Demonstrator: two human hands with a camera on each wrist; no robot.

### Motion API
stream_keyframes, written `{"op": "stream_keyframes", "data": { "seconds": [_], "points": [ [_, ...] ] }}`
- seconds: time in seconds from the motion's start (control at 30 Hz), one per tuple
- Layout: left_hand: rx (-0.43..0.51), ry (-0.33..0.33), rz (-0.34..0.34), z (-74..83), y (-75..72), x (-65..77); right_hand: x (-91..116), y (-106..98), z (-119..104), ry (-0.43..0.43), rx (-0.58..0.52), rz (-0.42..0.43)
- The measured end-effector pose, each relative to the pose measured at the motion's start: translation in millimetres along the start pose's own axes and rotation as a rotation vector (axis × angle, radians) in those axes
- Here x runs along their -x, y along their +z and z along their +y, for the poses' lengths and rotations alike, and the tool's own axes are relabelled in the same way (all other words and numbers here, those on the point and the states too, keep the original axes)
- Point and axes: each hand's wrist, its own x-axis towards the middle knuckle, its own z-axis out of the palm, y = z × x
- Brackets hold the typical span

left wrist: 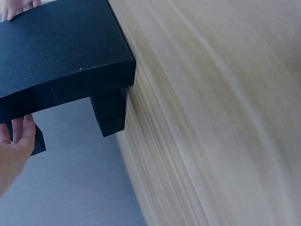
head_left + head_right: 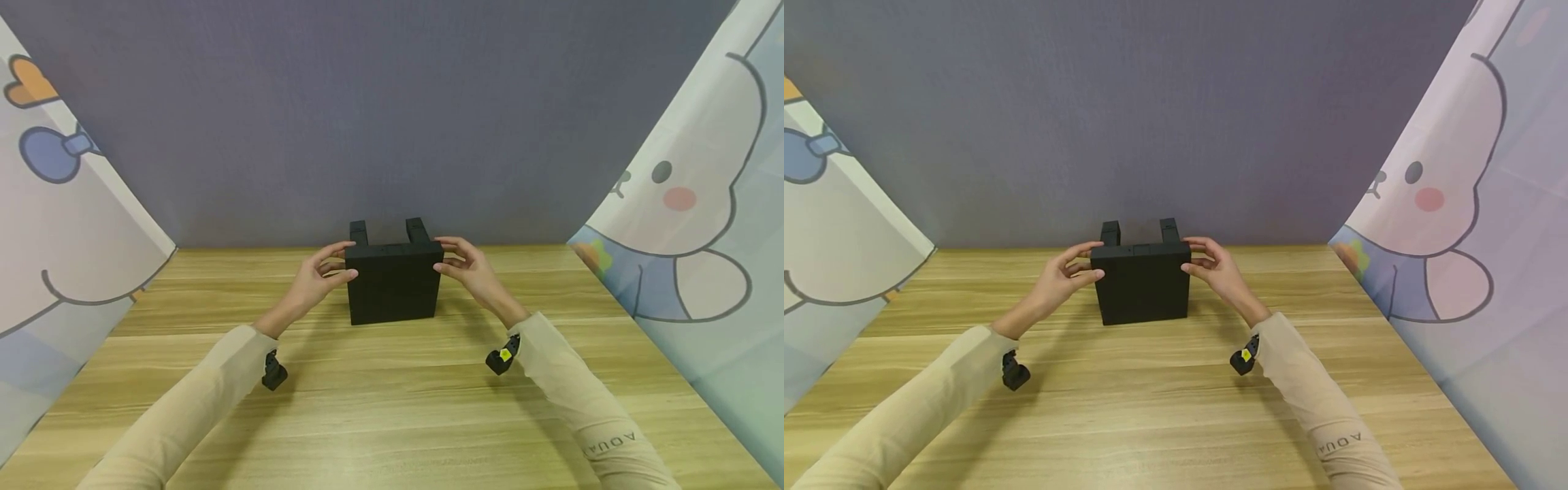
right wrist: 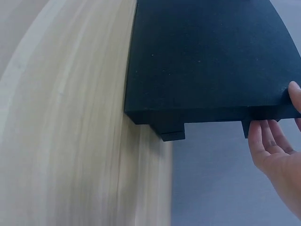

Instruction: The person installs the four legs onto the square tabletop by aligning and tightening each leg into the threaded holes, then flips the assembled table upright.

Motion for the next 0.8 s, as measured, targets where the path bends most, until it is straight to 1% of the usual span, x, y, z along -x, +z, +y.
{"op": "stream_keyframes", "data": {
  "seconds": [0.1, 0.3, 0.4, 0.57, 0.63, 0.8],
  "points": [
    [-0.011, 0.011, 0.002, -1.4, -0.3, -1.0, 1, 0, 2, 0.005, -0.014, 0.001],
    [-0.038, 0.044, 0.015, -18.3, -3.0, -6.9, 5, 1, 6, 0.072, -0.017, 0.007],
    [-0.03, 0.062, 0.022, -22.8, -2.3, -6.4, 7, 2, 10, 0.082, -0.023, 0.003],
    [-0.016, 0.043, 0.043, -26.5, 0.1, -2.8, 9, 4, 17, 0.084, -0.048, 0.002],
    [-0.017, 0.036, 0.056, -27.3, 1.3, -1.6, 9, 5, 19, 0.086, -0.044, 0.002],
    [0.024, 0.029, 0.071, -30.0, 3.8, -0.4, 11, 7, 19, 0.098, -0.021, -0.004]
  ]
}}
